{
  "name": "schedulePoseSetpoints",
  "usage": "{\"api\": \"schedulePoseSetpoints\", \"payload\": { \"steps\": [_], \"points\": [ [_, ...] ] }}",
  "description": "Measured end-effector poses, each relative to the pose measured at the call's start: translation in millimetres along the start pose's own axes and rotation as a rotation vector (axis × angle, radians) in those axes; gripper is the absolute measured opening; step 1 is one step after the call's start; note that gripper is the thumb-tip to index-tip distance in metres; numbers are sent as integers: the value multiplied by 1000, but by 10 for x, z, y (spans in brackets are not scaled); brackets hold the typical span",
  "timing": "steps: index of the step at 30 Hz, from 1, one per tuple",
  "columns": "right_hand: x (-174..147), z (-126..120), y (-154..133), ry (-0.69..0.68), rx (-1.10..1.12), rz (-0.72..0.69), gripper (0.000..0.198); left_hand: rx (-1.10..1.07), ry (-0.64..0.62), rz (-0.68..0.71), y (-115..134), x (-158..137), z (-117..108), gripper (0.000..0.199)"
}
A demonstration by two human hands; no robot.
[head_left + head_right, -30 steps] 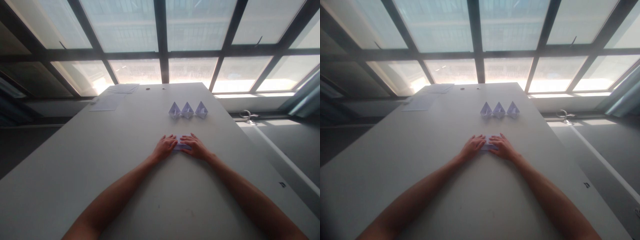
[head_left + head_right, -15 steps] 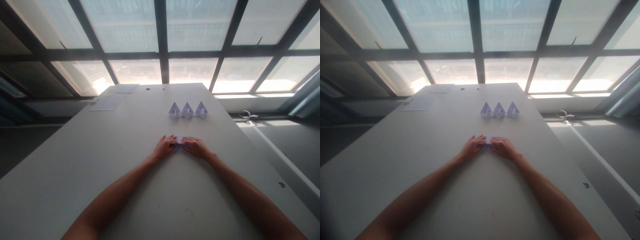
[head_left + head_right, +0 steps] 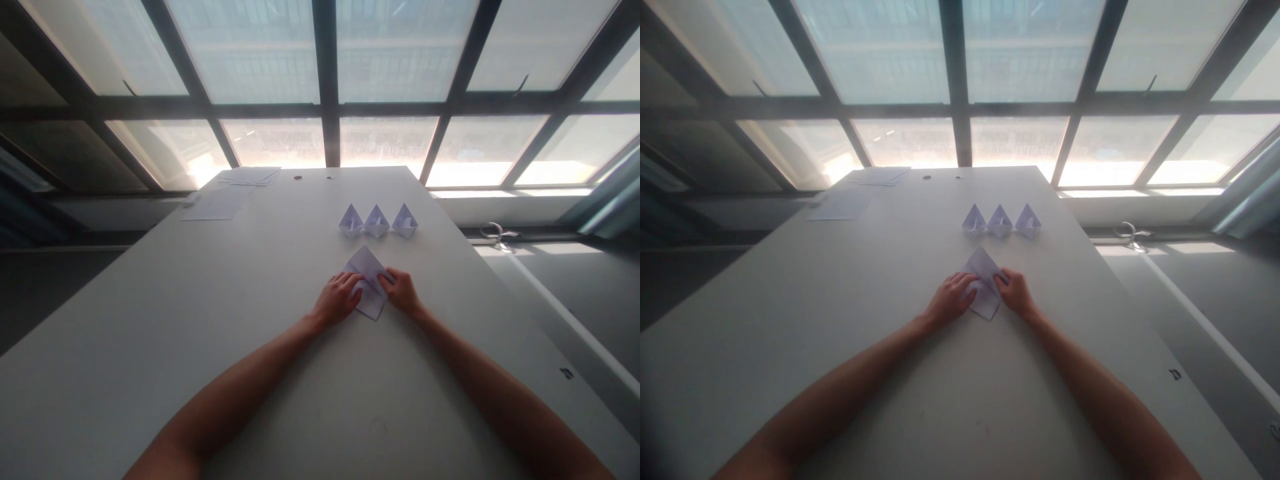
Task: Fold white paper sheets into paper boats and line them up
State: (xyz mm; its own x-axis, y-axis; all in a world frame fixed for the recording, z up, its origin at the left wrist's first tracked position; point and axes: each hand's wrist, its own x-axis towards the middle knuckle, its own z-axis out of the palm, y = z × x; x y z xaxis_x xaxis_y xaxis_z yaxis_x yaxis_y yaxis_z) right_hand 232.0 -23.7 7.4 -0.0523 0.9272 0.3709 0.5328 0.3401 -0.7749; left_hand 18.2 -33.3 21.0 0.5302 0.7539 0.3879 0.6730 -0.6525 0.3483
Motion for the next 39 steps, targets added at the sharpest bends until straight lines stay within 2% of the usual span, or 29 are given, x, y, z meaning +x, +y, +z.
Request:
{"api": "schedulePoseSetpoints", "payload": {
  "steps": [2,5,9,11,16,20,23,25,28,34,36,39],
  "points": [
    [31,-8,29,28,79,66,28,-12,-70,47,-22,-8,64,35],
    [72,-25,78,105,183,166,27,-24,-100,57,-80,-11,126,28],
    [89,-26,113,186,275,288,48,-26,-60,-31,-96,11,90,19],
    [77,-20,112,188,280,298,53,15,-30,-112,-81,22,42,20],
    [32,0,118,171,122,145,38,159,2,-259,-74,10,-30,16],
    [11,8,146,103,-54,92,26,204,-91,-197,-120,-23,20,38],
    [5,-13,153,124,-230,2,23,219,-206,-153,-170,-38,76,50],
    [6,-36,144,142,-311,-68,23,222,-261,-136,-194,-44,92,53],
    [5,-58,114,125,-321,-130,24,218,-284,-95,-200,-50,74,54],
    [-24,-2,88,-94,-323,-307,28,202,-220,-37,-141,-46,7,47],
    [-33,19,103,-136,-376,-306,30,199,-199,-27,-127,-42,-1,45],
    [-32,24,128,-121,-456,-248,39,194,-206,-35,-128,-38,5,48]
  ]
}}
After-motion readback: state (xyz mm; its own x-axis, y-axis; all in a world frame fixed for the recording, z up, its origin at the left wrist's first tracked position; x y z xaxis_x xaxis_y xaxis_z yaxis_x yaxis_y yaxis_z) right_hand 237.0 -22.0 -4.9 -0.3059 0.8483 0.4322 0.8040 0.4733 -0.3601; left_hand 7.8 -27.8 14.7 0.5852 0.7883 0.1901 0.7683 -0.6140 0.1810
